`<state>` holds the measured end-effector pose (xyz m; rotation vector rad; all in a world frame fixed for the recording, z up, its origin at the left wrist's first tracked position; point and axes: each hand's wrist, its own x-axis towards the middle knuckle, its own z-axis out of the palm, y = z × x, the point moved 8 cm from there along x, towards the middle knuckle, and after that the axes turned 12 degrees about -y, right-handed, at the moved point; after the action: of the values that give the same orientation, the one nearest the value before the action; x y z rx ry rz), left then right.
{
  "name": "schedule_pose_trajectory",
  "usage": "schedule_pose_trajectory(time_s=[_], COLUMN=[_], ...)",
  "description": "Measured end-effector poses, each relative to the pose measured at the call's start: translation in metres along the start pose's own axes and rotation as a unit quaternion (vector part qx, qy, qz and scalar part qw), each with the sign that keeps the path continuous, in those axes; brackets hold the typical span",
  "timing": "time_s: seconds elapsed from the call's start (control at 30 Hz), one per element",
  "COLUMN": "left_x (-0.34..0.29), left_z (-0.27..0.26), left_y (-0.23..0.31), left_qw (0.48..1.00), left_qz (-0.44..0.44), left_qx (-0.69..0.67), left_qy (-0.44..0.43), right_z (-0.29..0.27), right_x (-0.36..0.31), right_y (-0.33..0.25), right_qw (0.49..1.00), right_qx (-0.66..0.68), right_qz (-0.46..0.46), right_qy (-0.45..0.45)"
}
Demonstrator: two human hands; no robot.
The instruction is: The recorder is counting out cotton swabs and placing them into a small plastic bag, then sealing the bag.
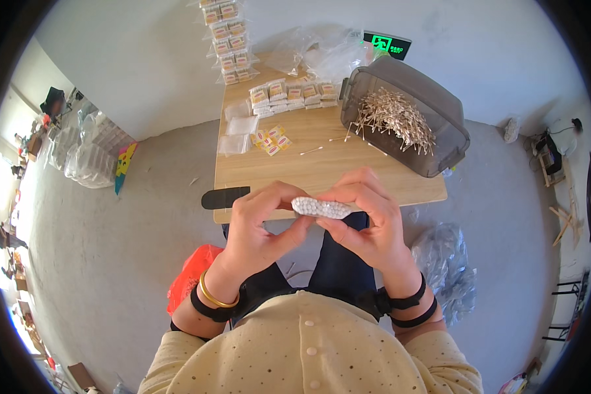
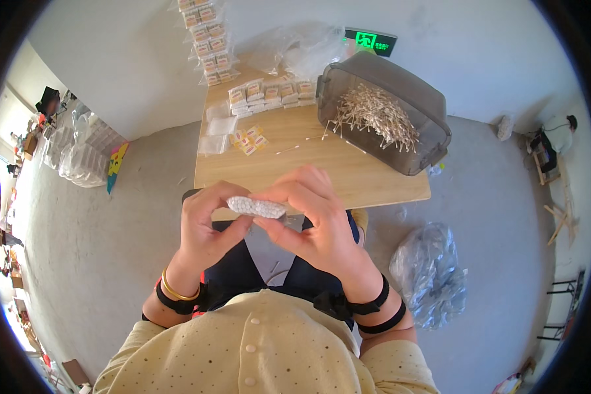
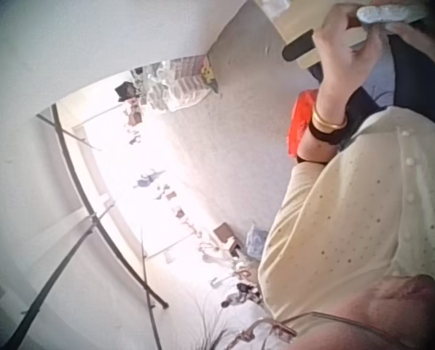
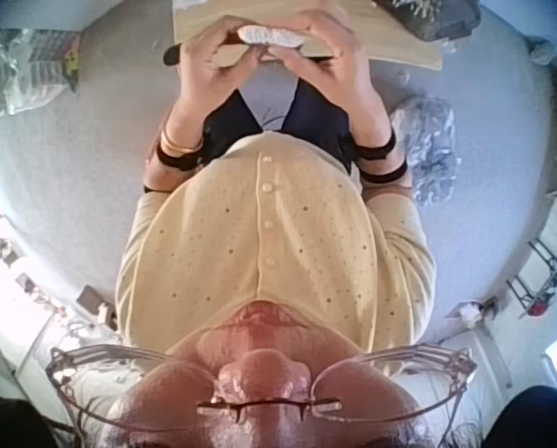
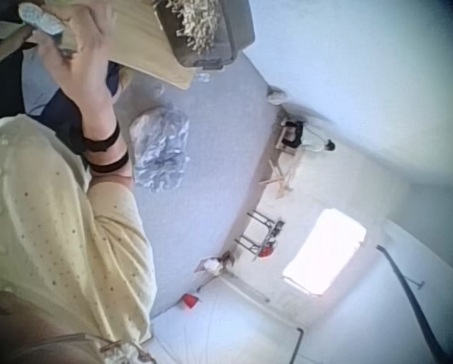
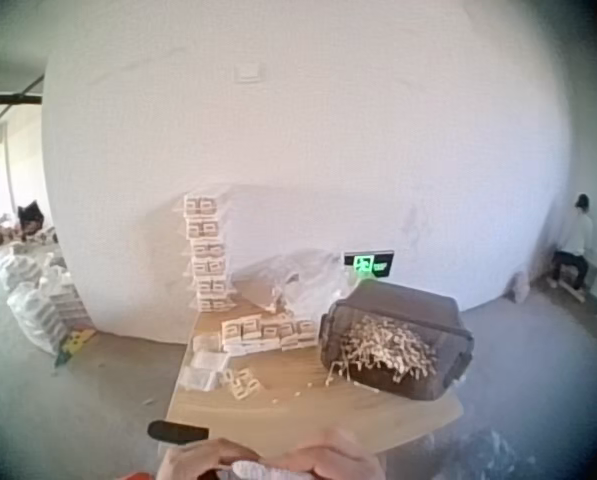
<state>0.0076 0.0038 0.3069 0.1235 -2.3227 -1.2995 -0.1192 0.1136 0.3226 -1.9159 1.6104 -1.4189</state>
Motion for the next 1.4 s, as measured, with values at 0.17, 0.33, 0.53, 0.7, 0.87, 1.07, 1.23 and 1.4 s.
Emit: schedule_pose_trajectory(time_s=[0.17, 0.33, 0.53, 0.7, 0.87, 1.07, 1.23, 1.4], left_x=[0.005, 0.003, 0.004, 0.003, 0.006, 0.005, 0.004, 0.001], left_z=[-0.003, -0.005, -0.004, -0.004, -0.003, -0.001, 0.0, -0.003], left_y=[0.011, 0.019, 0.023, 0.023, 0.022, 0.02, 0.015, 0.013], left_qw=[1.0, 0.998, 0.996, 0.996, 0.996, 0.998, 0.997, 0.997], left_qz=[0.015, 0.065, 0.08, 0.08, 0.082, 0.052, 0.055, 0.042], left_qx=[-0.019, 0.024, 0.015, 0.019, 0.002, 0.045, 0.06, 0.063], left_qy=[0.013, -0.008, -0.026, -0.018, -0.028, -0.014, -0.01, -0.015], right_z=[-0.002, -0.002, -0.007, -0.008, -0.006, -0.003, -0.003, -0.006], right_x=[-0.001, -0.008, -0.005, -0.003, -0.002, -0.002, -0.002, -0.001], right_y=[0.002, 0.011, 0.003, 0.001, 0.001, 0.002, 0.003, 0.003], right_qw=[1.0, 0.994, 0.999, 0.999, 0.999, 0.999, 0.999, 0.998], right_qx=[0.013, 0.096, 0.045, 0.04, 0.025, 0.035, 0.047, 0.067], right_qz=[0.001, 0.03, -0.019, -0.017, -0.037, -0.026, -0.021, 0.014], right_qy=[-0.008, 0.03, -0.022, -0.014, -0.023, -0.009, -0.014, -0.003])
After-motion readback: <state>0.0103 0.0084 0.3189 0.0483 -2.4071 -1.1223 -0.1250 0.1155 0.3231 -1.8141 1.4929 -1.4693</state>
